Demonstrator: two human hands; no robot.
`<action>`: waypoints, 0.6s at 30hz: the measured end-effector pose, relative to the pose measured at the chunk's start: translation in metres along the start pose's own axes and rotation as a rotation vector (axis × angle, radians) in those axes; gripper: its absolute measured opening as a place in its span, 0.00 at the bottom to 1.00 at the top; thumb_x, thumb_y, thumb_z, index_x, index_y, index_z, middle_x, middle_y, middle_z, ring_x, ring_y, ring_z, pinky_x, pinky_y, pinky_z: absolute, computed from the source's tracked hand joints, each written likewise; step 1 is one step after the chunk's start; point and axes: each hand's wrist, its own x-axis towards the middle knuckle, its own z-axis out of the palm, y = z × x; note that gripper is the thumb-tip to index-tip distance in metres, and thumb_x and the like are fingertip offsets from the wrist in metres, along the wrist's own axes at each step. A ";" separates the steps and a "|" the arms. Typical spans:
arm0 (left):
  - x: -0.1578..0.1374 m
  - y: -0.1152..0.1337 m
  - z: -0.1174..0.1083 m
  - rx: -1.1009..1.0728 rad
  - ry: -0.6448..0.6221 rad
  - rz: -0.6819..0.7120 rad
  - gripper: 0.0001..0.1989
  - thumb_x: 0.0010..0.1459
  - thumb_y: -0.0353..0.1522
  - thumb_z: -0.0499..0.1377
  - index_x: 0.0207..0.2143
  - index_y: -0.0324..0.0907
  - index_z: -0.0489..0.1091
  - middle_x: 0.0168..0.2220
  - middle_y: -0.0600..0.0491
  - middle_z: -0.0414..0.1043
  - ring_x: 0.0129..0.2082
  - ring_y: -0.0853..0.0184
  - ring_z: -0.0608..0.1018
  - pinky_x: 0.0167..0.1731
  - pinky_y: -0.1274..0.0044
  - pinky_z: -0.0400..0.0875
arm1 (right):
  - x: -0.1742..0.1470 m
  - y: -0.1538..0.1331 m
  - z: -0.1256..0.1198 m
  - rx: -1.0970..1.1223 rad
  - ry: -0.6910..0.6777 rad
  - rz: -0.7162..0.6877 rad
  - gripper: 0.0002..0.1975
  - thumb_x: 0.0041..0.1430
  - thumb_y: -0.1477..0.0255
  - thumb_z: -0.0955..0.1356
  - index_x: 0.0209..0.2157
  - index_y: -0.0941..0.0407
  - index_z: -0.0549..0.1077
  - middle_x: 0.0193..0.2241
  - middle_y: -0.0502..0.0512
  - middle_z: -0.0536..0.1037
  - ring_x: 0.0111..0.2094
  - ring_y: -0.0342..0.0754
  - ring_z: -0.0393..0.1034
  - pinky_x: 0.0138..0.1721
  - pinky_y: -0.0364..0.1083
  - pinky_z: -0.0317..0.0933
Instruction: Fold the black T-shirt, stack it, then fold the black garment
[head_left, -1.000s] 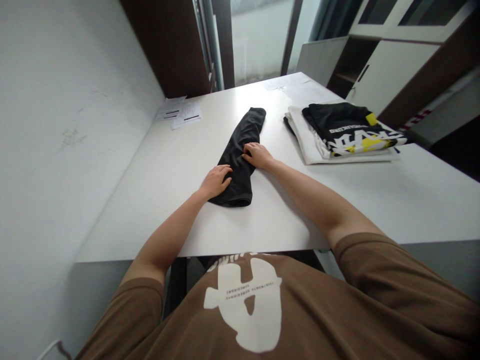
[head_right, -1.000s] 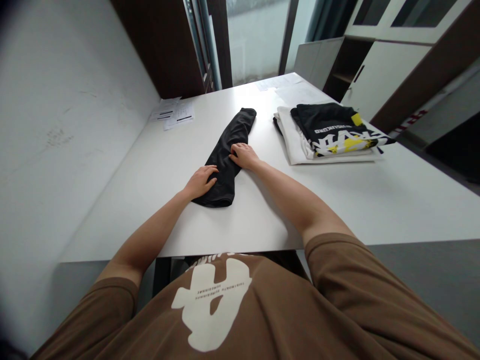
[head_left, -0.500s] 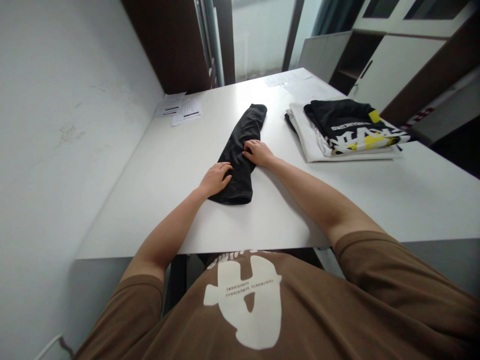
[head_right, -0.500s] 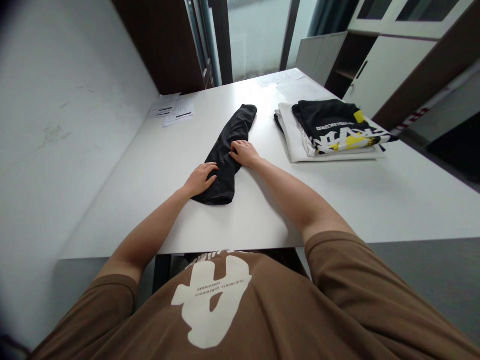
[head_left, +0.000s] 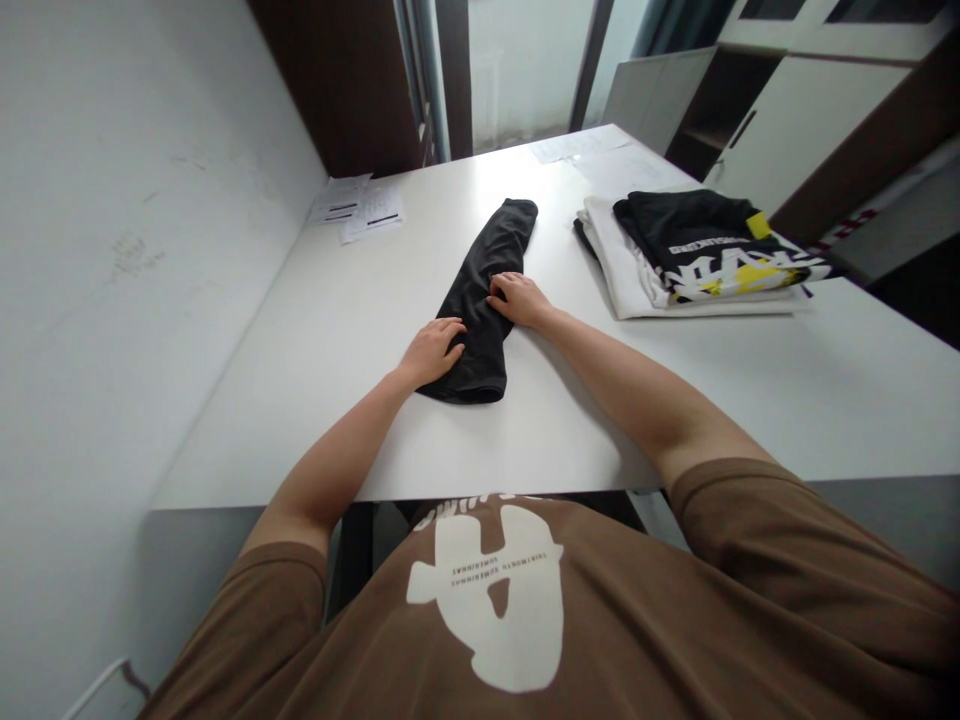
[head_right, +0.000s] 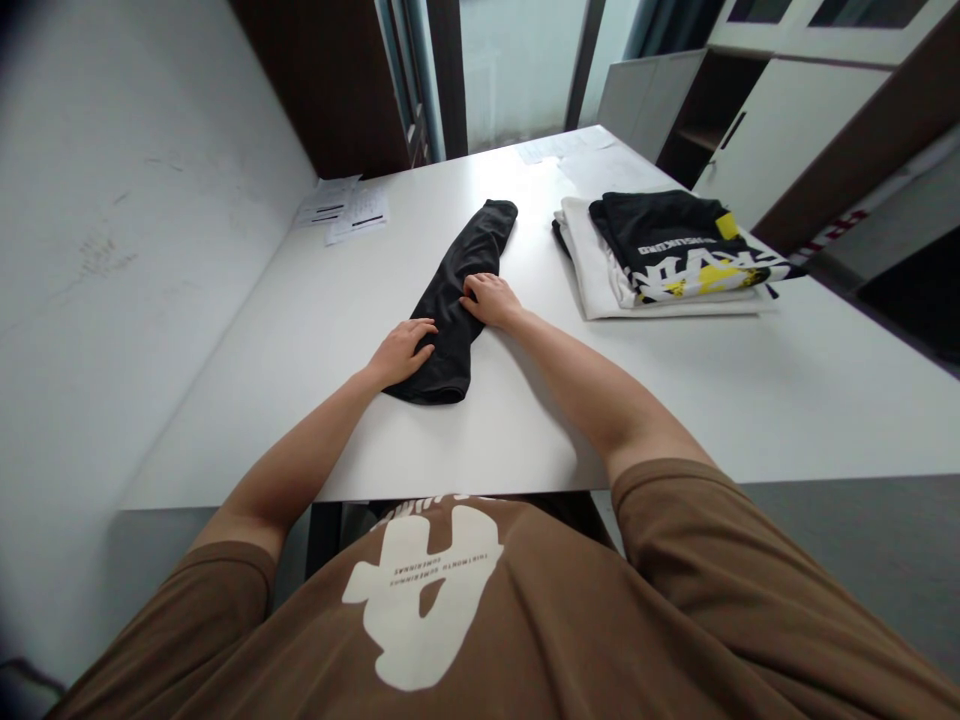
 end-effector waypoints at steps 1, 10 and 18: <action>0.000 0.000 0.000 0.001 -0.001 0.000 0.16 0.72 0.31 0.60 0.60 0.44 0.76 0.70 0.44 0.74 0.72 0.53 0.74 0.76 0.58 0.66 | 0.000 0.000 0.000 -0.003 -0.001 0.003 0.11 0.71 0.64 0.69 0.49 0.53 0.79 0.54 0.65 0.81 0.60 0.67 0.71 0.64 0.65 0.66; 0.000 0.003 -0.003 0.002 -0.014 -0.005 0.17 0.71 0.31 0.60 0.60 0.45 0.76 0.70 0.44 0.74 0.72 0.54 0.74 0.76 0.57 0.67 | 0.000 -0.004 -0.005 -0.016 -0.030 0.007 0.11 0.71 0.64 0.69 0.49 0.53 0.78 0.53 0.66 0.82 0.59 0.67 0.71 0.64 0.64 0.65; 0.000 0.001 -0.001 0.002 -0.010 -0.003 0.16 0.72 0.31 0.61 0.60 0.43 0.76 0.70 0.42 0.74 0.72 0.53 0.74 0.76 0.58 0.67 | -0.001 -0.006 -0.007 -0.015 -0.037 0.013 0.11 0.71 0.64 0.68 0.49 0.53 0.78 0.55 0.66 0.82 0.60 0.66 0.71 0.65 0.63 0.64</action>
